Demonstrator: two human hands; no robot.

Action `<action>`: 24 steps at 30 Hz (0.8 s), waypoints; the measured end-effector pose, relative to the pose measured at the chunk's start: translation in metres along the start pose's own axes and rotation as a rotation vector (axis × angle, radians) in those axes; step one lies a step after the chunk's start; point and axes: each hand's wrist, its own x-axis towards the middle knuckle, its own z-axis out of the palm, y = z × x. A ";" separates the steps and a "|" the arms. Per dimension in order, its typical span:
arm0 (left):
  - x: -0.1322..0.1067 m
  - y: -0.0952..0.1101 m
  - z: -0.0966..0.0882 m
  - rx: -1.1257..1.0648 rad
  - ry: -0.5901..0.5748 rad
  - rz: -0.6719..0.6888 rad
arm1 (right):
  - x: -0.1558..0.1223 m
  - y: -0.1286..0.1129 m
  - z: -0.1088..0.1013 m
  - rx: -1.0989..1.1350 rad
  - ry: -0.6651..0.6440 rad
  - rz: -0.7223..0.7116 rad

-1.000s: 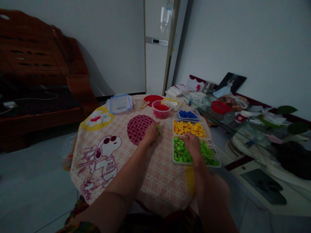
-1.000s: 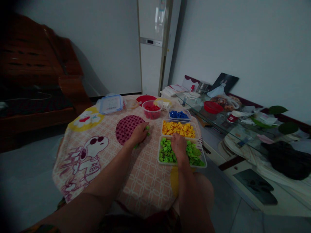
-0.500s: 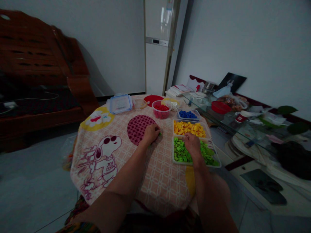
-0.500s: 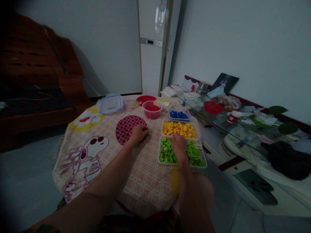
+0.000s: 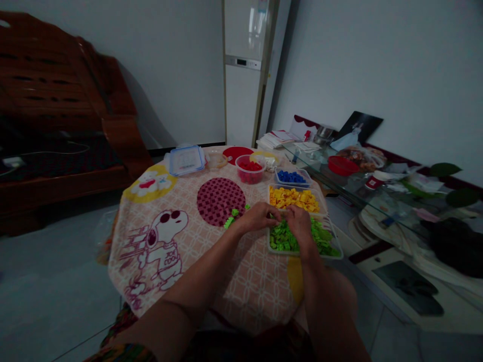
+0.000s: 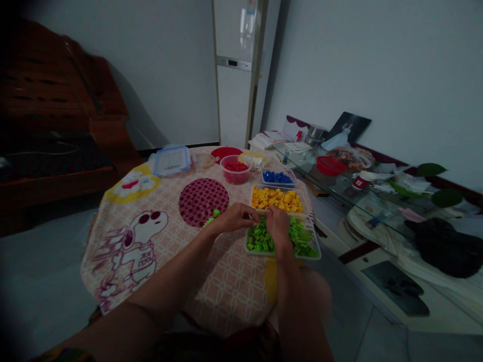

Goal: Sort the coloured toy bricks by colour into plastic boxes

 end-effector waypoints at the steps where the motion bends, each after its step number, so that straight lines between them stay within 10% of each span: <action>1: 0.000 0.001 0.002 -0.015 -0.038 0.012 | 0.000 0.000 0.000 0.008 0.003 0.001; 5: 0.001 -0.002 -0.003 -0.033 -0.057 0.010 | 0.001 0.002 0.002 0.026 0.017 -0.014; 14: -0.011 -0.033 -0.054 0.418 0.292 -0.320 | 0.000 0.003 0.004 -0.019 0.019 0.000; 24: -0.013 -0.048 -0.050 0.660 0.171 -0.438 | -0.001 0.000 0.001 -0.027 0.006 0.007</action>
